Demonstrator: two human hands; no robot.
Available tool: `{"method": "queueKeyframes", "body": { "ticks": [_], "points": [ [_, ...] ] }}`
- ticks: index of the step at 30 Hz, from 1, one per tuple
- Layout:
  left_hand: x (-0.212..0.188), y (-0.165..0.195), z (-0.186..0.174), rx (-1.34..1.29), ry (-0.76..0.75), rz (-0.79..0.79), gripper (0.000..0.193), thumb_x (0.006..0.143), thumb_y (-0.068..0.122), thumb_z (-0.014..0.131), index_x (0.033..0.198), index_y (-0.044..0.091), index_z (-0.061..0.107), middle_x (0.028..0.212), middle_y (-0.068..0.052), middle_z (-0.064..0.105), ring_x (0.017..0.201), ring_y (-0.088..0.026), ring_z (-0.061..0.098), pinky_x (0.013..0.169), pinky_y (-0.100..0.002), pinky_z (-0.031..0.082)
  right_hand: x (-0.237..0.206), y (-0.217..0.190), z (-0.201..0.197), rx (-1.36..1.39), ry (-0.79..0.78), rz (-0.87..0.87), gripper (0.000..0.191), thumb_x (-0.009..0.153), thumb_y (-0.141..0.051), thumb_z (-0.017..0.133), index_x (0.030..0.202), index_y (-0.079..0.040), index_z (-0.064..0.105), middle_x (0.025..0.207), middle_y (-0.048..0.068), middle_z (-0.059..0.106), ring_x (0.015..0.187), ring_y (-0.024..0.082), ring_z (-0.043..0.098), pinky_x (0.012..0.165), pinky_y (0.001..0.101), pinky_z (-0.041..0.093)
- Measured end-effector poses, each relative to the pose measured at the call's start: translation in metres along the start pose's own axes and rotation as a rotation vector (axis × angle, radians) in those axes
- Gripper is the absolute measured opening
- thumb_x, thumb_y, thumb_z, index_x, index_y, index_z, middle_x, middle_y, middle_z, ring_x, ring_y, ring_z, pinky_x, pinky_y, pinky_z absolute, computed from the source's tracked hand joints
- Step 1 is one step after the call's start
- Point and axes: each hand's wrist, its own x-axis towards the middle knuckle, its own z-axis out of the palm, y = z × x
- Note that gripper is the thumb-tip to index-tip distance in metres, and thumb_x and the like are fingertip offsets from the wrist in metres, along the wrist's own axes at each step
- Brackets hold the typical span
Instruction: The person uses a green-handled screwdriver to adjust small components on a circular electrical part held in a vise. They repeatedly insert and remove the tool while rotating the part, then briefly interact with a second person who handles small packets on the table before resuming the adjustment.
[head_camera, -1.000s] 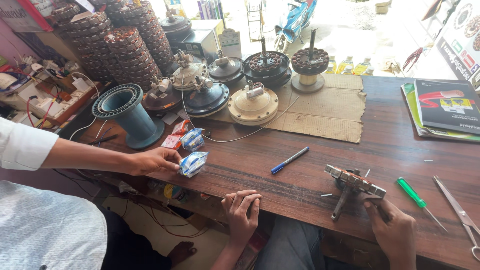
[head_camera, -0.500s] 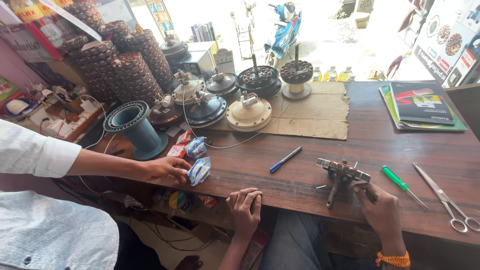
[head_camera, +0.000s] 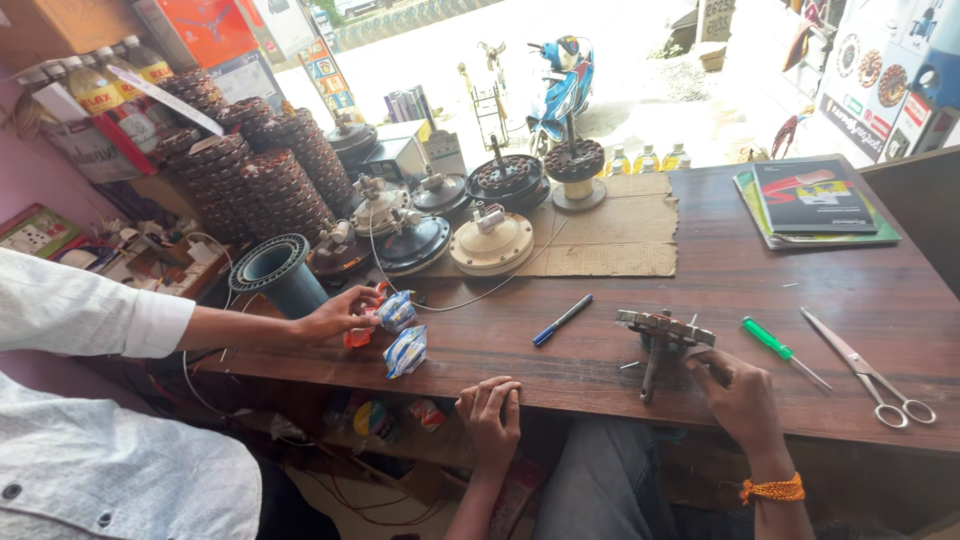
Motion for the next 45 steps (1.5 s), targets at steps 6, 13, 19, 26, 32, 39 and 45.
{"method": "queueKeyframes", "body": {
  "ticks": [6,13,19,26,32,39,45],
  "points": [
    [0.000,0.003,0.007,0.032,0.022,0.009,0.010,0.091,0.017,0.068,0.099,0.016,0.074,0.110,0.005,0.072,0.105,-0.021,0.058,0.093,-0.040,0.040,0.001,0.010,-0.002,0.002,-0.056,0.119,0.021,0.088,-0.019,0.075,0.107,-0.009,0.079,0.062,0.014,0.064,0.056,0.012,0.048,0.054,0.0354,0.044],
    [-0.005,0.000,0.020,0.054,0.018,-0.002,0.010,0.092,0.017,0.066,0.099,0.016,0.074,0.110,0.005,0.072,0.106,-0.021,0.058,0.096,-0.040,0.040,-0.001,0.032,0.001,0.055,-0.032,0.088,0.023,0.089,-0.020,0.075,0.108,-0.008,0.078,0.065,0.011,0.068,0.059,0.009,0.054,0.057,0.0309,0.048],
    [-0.012,-0.007,0.031,0.069,0.035,-0.023,0.011,0.091,0.018,0.066,0.097,0.016,0.075,0.109,0.006,0.073,0.106,-0.020,0.057,0.095,-0.038,0.039,-0.005,0.050,0.004,0.010,-0.032,0.126,0.024,0.089,-0.022,0.076,0.109,-0.009,0.078,0.063,0.012,0.067,0.055,0.010,0.053,0.055,0.0323,0.046],
    [-0.021,-0.019,0.043,0.083,0.057,-0.026,0.010,0.090,0.019,0.066,0.095,0.017,0.075,0.106,0.007,0.073,0.105,-0.019,0.057,0.095,-0.038,0.038,-0.008,0.070,0.005,-0.010,-0.038,0.124,0.024,0.088,-0.023,0.075,0.110,-0.012,0.078,0.063,0.012,0.066,0.051,0.012,0.052,0.053,0.0334,0.046],
    [-0.026,-0.027,0.056,0.088,0.056,-0.025,0.009,0.089,0.018,0.066,0.094,0.018,0.074,0.106,0.008,0.074,0.104,-0.018,0.058,0.095,-0.038,0.038,-0.007,0.087,0.004,0.017,-0.014,0.045,0.024,0.086,-0.022,0.075,0.107,-0.013,0.078,0.062,0.010,0.066,0.050,0.010,0.054,0.051,0.0313,0.048],
    [-0.038,-0.045,0.068,0.070,0.024,-0.041,0.011,0.090,0.018,0.067,0.096,0.018,0.076,0.107,0.008,0.073,0.103,-0.016,0.056,0.094,-0.036,0.036,-0.011,0.099,0.004,-0.071,-0.008,0.088,0.019,0.083,-0.016,0.078,0.099,-0.007,0.078,0.054,0.007,0.058,0.045,0.010,0.050,0.048,0.0312,0.041],
    [-0.050,-0.049,0.078,0.071,0.001,-0.080,0.012,0.091,0.018,0.066,0.097,0.019,0.076,0.107,0.009,0.073,0.104,-0.015,0.055,0.094,-0.035,0.035,-0.015,0.103,-0.005,-0.083,-0.040,0.117,0.017,0.083,-0.014,0.079,0.098,-0.007,0.077,0.048,0.008,0.056,0.043,0.009,0.048,0.048,0.0300,0.040]
  ]
}}
